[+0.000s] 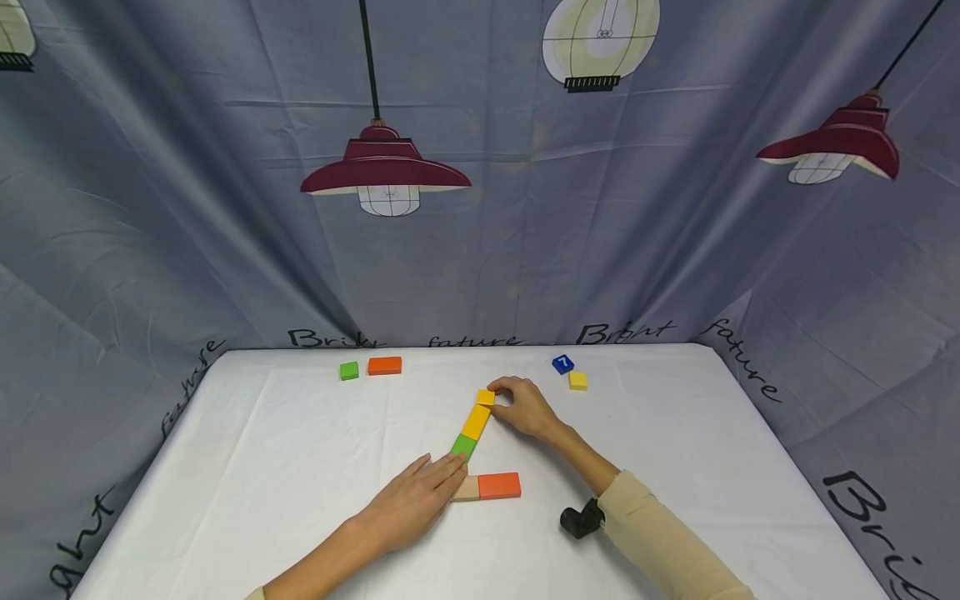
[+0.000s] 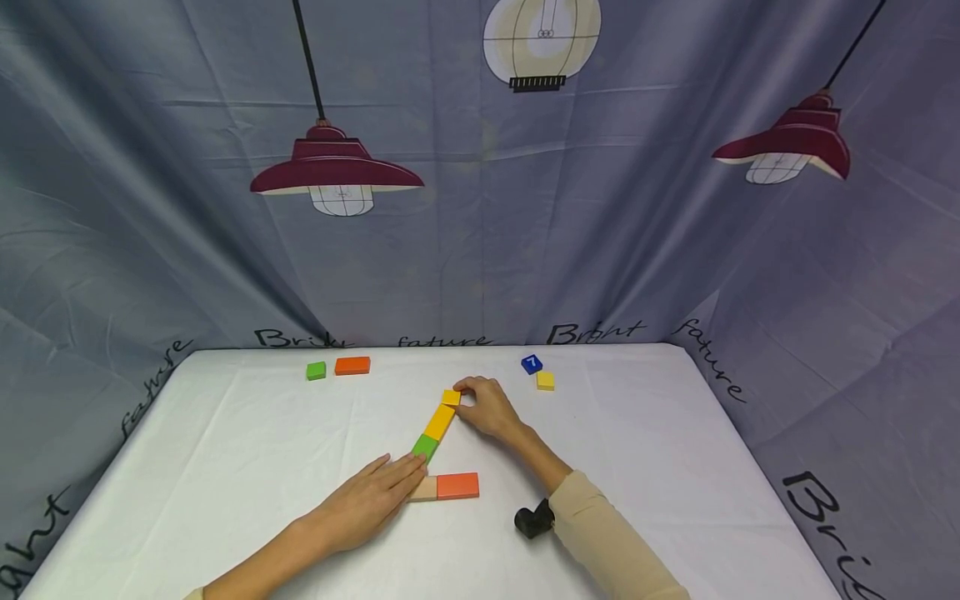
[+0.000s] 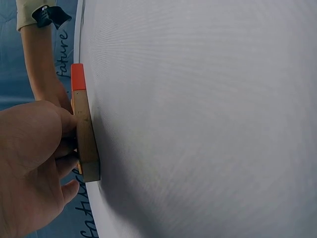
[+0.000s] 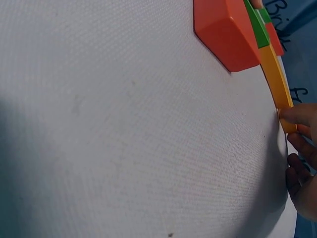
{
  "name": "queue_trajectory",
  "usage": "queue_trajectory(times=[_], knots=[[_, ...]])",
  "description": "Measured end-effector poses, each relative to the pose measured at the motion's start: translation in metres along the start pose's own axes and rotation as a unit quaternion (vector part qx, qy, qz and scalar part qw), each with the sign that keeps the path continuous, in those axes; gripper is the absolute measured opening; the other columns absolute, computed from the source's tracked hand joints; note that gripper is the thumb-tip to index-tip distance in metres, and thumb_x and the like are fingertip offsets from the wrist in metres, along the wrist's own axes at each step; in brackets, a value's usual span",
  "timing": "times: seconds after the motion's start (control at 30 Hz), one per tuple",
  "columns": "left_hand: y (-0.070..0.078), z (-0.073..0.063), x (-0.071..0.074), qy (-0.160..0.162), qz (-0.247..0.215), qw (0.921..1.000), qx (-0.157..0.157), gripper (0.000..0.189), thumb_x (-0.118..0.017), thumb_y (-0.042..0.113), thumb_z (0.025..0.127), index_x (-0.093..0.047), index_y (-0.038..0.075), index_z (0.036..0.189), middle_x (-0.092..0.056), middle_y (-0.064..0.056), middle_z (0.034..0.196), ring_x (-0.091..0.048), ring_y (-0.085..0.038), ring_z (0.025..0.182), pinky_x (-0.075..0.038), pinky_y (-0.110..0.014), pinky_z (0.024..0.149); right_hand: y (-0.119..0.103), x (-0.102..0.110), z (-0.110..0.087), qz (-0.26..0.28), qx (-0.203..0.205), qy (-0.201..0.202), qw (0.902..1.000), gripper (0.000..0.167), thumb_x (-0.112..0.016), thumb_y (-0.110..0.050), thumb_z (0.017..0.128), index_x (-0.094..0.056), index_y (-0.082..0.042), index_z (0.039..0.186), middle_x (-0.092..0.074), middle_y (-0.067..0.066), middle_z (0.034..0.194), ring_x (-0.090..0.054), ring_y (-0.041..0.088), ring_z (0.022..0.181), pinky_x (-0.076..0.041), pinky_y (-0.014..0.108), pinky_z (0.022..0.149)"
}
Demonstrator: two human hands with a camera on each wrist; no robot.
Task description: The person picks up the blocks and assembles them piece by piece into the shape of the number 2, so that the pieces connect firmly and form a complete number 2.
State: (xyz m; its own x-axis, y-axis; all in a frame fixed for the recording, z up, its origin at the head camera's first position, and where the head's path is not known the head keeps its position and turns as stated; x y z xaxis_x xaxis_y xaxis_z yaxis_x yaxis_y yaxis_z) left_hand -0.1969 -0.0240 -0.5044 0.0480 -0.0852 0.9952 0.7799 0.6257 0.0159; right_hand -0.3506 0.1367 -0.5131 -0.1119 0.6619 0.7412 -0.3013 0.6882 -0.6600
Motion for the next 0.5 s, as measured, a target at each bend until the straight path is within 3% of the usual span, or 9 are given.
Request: queue_trajectory(times=[0.23,0.5], knots=[[-0.0006,0.0006,-0.0003,-0.003,0.001,1.0,0.001,0.046,-0.055,0.02,0.104,-0.05,0.004,0.146,-0.043,-0.008,0.154,-0.04,-0.022,0.141,-0.036,-0.046,0.112,-0.0008,0.0001,0.0002,-0.005,0.008,0.001,1.0,0.033,-0.079,-0.007,0.084,-0.07,-0.004,0.116,-0.069,0.008,0.11,-0.061,0.027,0.106,-0.047,0.045,0.099],[-0.0003,0.0002,0.0004,0.001,0.004,1.0,0.0,0.045,-0.056,0.019,0.103,-0.051,0.004,0.146,-0.043,-0.009,0.153,-0.041,-0.022,0.14,-0.036,-0.046,0.111,0.0033,0.0025,-0.0013,-0.002,-0.014,-0.005,0.9999,0.039,-0.08,-0.007,0.083,-0.069,-0.006,0.121,-0.069,0.006,0.11,-0.061,0.026,0.108,-0.045,0.044,0.101]])
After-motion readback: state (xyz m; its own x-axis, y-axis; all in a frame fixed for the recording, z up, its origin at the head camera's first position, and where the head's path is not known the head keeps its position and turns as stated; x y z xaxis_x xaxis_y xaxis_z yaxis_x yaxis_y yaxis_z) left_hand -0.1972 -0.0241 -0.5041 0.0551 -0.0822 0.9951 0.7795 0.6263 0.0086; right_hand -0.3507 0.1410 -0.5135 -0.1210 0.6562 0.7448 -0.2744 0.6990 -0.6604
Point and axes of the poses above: each hand's wrist, its own z-axis towards the middle knuckle, its own x-axis out of the back of the hand, y = z × x, the point moved 8 cm from there along z, towards the middle knuckle
